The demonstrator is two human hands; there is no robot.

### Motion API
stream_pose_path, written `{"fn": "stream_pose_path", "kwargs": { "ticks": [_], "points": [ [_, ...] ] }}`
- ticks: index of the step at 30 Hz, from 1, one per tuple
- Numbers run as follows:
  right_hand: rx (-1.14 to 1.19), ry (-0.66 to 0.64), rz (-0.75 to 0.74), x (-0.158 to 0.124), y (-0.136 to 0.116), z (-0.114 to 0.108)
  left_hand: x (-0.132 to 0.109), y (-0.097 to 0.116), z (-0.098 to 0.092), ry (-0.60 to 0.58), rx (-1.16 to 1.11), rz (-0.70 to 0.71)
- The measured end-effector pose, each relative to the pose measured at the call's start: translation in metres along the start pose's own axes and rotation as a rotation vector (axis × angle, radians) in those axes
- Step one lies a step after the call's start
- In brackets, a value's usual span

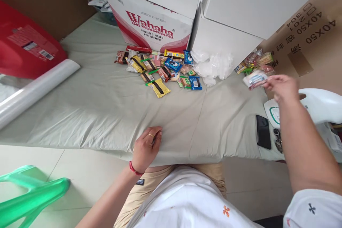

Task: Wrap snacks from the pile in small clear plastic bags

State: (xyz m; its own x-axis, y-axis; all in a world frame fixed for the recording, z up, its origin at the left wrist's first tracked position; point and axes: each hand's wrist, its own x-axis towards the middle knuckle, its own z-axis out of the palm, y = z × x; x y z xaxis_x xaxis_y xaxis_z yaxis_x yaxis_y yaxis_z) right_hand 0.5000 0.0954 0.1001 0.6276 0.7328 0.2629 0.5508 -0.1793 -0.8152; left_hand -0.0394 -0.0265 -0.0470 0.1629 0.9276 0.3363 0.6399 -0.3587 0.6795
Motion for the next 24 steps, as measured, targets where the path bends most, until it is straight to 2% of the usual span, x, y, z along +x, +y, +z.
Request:
{"fn": "stream_pose_path", "kwargs": {
  "ticks": [1,2,3,5,7,11,13,15,18,21,24],
  "points": [
    [0.018,0.062,0.054,0.025,0.0,-0.006,-0.001,0.001,0.002,0.017,0.015,0.01],
    [0.078,0.181,0.153,0.043,0.001,-0.011,-0.002,0.002,0.004,0.039,0.031,0.017],
    [0.102,0.238,0.247,0.053,0.003,-0.013,-0.003,0.002,0.006,0.062,0.045,0.027],
    [0.103,0.237,0.383,0.053,0.011,-0.009,-0.005,0.002,0.009,0.102,0.056,0.046],
    [0.065,0.098,0.421,0.028,0.026,0.006,-0.007,-0.001,0.01,0.12,0.038,0.053],
    [0.077,-0.122,0.381,-0.044,0.056,0.048,-0.01,-0.006,0.008,0.108,0.004,0.054],
    [0.087,-0.233,0.355,-0.07,0.061,0.068,-0.011,-0.008,0.008,0.092,0.015,0.091],
    [0.05,-0.349,0.264,-0.081,0.054,0.086,-0.012,-0.01,0.009,0.084,0.019,0.131],
    [-0.12,-0.44,-0.05,-0.075,0.022,0.117,-0.012,-0.01,0.013,0.101,0.011,0.165],
    [-0.271,-0.408,-0.363,-0.058,-0.027,0.16,-0.012,-0.008,0.016,0.139,0.013,0.183],
    [-0.298,-0.313,-0.481,-0.039,-0.07,0.208,-0.012,-0.006,0.019,0.167,0.02,0.192]
  ]
}}
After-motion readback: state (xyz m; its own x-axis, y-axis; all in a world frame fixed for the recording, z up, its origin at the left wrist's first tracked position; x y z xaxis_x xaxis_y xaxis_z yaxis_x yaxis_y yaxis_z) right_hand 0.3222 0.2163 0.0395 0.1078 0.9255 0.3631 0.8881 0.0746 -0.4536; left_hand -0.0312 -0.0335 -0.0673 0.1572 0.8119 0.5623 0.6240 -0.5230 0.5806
